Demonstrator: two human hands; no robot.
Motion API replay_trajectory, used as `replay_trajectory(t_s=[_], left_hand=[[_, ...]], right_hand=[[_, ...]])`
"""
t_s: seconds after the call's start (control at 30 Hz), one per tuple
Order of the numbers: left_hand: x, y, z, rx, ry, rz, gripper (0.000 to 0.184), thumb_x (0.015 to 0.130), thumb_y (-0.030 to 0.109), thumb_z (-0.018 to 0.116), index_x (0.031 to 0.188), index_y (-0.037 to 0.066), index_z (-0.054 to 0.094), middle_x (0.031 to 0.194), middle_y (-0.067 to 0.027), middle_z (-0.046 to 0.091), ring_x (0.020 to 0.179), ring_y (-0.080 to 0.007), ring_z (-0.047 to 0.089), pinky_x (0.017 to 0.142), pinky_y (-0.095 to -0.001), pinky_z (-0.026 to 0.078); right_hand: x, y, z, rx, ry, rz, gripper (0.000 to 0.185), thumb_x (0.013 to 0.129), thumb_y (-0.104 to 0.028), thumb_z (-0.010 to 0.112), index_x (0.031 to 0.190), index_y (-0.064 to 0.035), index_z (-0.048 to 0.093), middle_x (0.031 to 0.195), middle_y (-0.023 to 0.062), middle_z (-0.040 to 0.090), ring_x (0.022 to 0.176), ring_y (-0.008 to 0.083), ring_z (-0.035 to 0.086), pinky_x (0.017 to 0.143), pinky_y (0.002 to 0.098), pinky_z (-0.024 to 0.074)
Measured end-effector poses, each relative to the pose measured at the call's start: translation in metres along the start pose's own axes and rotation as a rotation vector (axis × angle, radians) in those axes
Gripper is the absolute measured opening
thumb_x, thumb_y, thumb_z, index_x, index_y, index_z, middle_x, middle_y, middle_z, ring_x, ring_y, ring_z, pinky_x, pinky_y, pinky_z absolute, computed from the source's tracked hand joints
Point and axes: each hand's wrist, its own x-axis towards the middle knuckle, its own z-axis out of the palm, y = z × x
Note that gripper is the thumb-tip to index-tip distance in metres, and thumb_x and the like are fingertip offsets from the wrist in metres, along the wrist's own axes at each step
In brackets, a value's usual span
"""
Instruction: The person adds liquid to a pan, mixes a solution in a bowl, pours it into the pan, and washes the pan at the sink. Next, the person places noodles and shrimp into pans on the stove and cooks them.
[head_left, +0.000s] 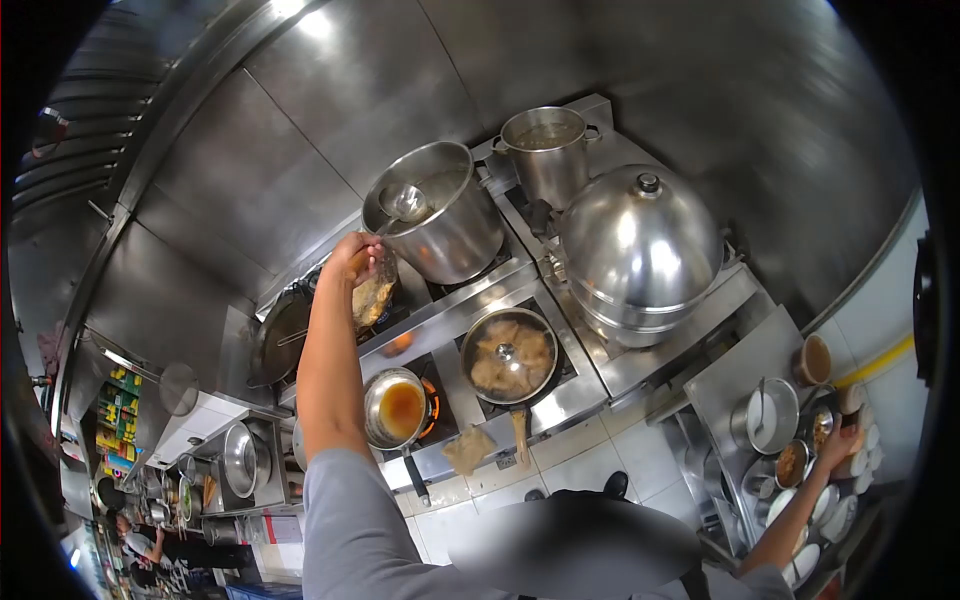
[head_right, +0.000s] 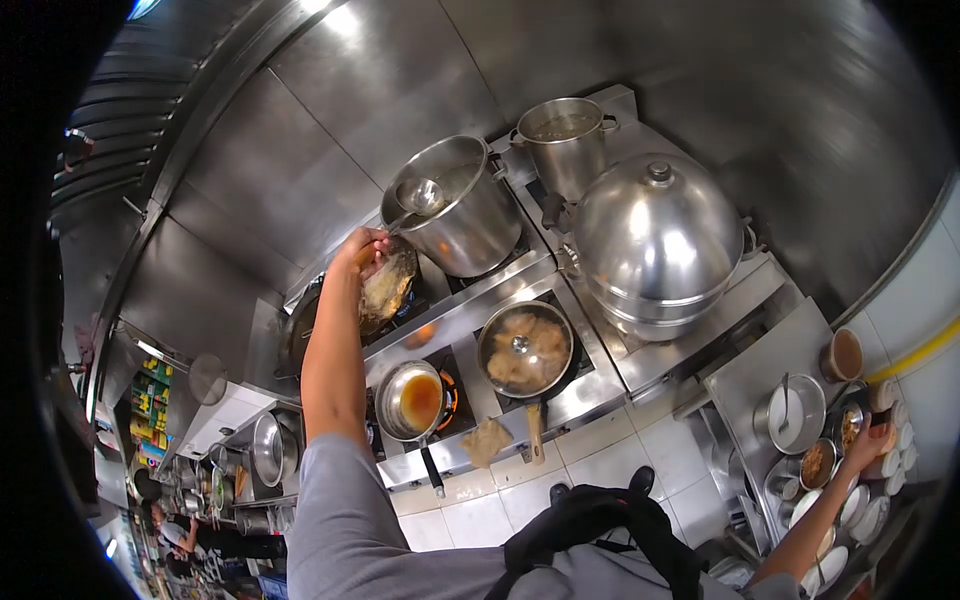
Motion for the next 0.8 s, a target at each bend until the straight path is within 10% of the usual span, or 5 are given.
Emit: replay_trajectory(t_s=[0.4, 0.43, 0.5, 0.6, 0.8], left_hand=[[-0.203, -0.083, -0.141, -0.654, -0.511, 0.030, 0.022, 0.104, 0.018, 0.047, 0.093, -0.001, 0.044, 0.079, -0.0051, 0.049, 0.052, -0.0063, 0.052, 0.044, -0.0199, 0.052], [-0.220, -0.104, -0.156, -0.668, -0.541, 0.099, 0.036, 0.107, 0.019, 0.037, 0.125, -0.012, 0.039, 0.091, -0.0086, 0.046, 0.055, -0.0084, 0.054, 0.046, -0.0236, 0.055], [-0.258, -0.144, -0.181, -0.674, -0.512, 0.086, 0.043, 0.106, 0.017, 0.036, 0.140, -0.008, 0.031, 0.091, -0.0087, 0.046, 0.055, -0.0095, 0.056, 0.046, -0.0245, 0.056], [-0.292, -0.226, -0.217, -0.684, -0.289, 0.089, 0.020, 0.105, 0.016, 0.042, 0.117, 0.001, 0.043, 0.085, -0.0072, 0.048, 0.046, -0.0115, 0.056, 0.033, -0.0204, 0.049], [-0.297, -0.390, -0.242, -0.325, 0.060, -0.050, 0.058, 0.093, 0.012, 0.061, 0.145, 0.005, 0.036, 0.079, -0.0035, 0.055, 0.049, -0.0060, 0.045, 0.039, -0.0202, 0.037]], right_hand=[[-0.224, -0.128, -0.024, 0.625, -0.474, 0.099, 0.054, 0.094, -0.013, 0.067, 0.143, -0.0070, 0.045, 0.134, 0.0145, 0.054, 0.109, 0.0208, 0.059, 0.089, 0.0311, 0.0502], [-0.252, -0.148, -0.035, 0.598, -0.571, 0.162, 0.054, 0.093, -0.015, 0.068, 0.142, -0.0067, 0.045, 0.133, 0.0138, 0.055, 0.107, 0.0193, 0.060, 0.087, 0.0300, 0.0508], [-0.311, -0.163, -0.047, 0.570, -0.721, 0.161, 0.055, 0.093, -0.017, 0.069, 0.142, -0.0070, 0.046, 0.132, 0.0135, 0.055, 0.104, 0.0185, 0.060, 0.081, 0.0296, 0.0515], [-0.397, -0.167, -0.057, 0.537, -0.923, 0.140, 0.051, 0.090, -0.013, 0.068, 0.137, -0.0062, 0.049, 0.125, 0.0121, 0.058, 0.092, 0.0154, 0.062, 0.073, 0.0272, 0.0503], [-0.492, -0.169, -0.096, 0.054, -1.355, 0.037, 0.048, 0.084, -0.016, 0.072, 0.127, -0.0033, 0.055, 0.104, 0.0114, 0.065, 0.070, 0.0163, 0.064, 0.054, 0.0305, 0.0518]])
